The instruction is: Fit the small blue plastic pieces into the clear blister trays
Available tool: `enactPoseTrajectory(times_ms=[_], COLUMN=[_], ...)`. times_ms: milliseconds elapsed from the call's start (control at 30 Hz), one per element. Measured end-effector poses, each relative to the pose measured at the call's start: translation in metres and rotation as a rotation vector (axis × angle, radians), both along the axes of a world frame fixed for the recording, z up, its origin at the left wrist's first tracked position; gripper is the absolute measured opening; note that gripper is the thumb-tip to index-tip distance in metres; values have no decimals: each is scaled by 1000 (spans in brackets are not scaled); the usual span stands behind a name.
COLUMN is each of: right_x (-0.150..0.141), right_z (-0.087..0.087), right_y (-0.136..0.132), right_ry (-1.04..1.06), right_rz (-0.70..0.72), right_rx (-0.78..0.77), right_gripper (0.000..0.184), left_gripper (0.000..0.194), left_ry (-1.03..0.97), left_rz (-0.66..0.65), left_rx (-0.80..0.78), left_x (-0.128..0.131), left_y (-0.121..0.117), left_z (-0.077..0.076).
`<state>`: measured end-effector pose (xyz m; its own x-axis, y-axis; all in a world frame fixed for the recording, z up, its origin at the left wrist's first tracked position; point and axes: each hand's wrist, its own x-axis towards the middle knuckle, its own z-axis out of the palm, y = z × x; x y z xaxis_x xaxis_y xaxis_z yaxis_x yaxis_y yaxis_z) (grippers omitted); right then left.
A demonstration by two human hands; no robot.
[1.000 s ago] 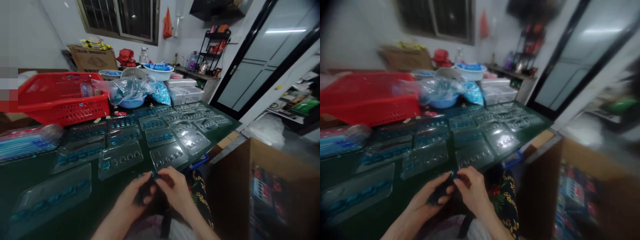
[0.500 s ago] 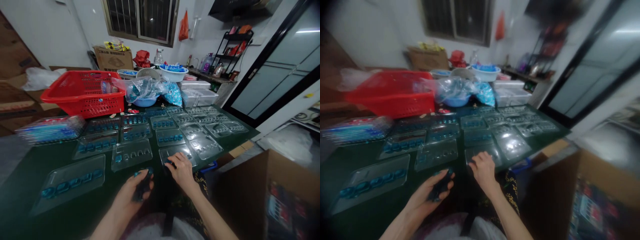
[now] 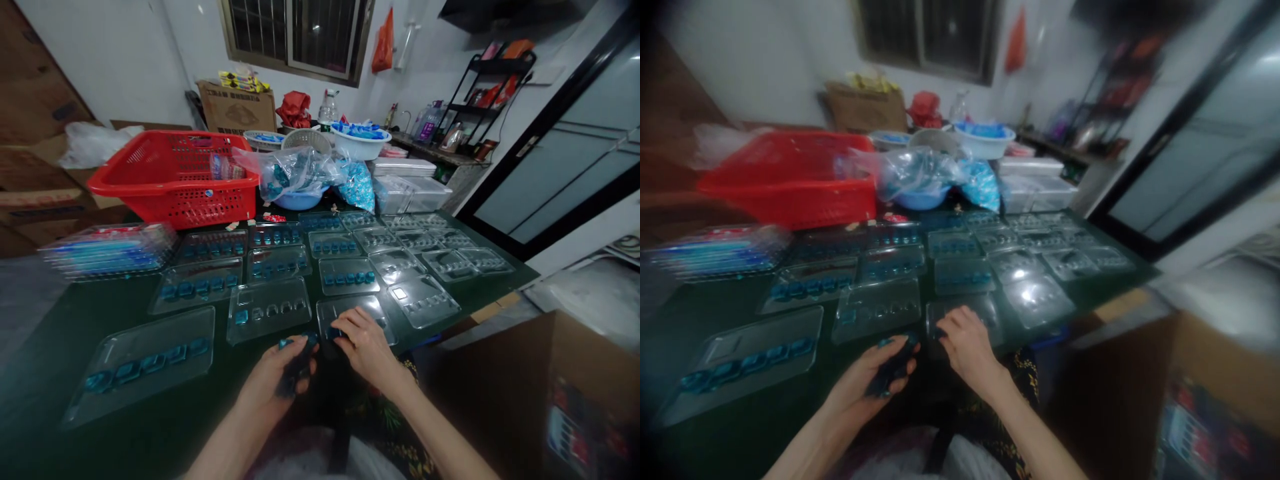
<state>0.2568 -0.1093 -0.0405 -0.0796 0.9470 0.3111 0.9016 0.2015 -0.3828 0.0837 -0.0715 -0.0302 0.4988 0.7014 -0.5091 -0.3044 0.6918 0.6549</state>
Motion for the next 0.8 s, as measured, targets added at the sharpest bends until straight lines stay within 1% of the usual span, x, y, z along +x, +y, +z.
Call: enactPoseTrajectory(times_ms=[167, 267, 400, 500, 567, 633, 667, 733, 800], right_x=[-6, -9, -12, -14, -16, -17, -17, -19, -20], right_z=[6, 8, 8, 16, 24, 32, 34, 36, 32], right_y=[5, 8, 10, 6, 1, -6, -9, -13, -17], right_ry=[-63, -104, -136, -125, -42, 114, 206, 375, 495], right_rz=[-2, -19, -28, -73, -93, -25, 38, 141, 145], right_rx=[-27, -43, -77, -88, -65, -65, -78, -104, -88], right_gripper=[10, 6, 9, 15, 29, 41, 42, 35, 25], left_gripper=[15, 16, 19, 20, 19, 19, 18, 18, 19], left_ry=[17, 4, -46, -64, -74, -71, -68, -69, -86], left_rz=[-11, -10, -31, -46, -54, -69, -77, -95, -121], left_rx=[-1, -9, 0, 31, 50, 61, 64, 71, 80], left_x=[1, 0, -1, 0, 0, 1, 2, 4, 7], left_y=[3, 3, 2, 0, -1, -4, -5, -9, -12], left_z=[-3, -6, -5, -3, -3, -4, -4, -4, -3])
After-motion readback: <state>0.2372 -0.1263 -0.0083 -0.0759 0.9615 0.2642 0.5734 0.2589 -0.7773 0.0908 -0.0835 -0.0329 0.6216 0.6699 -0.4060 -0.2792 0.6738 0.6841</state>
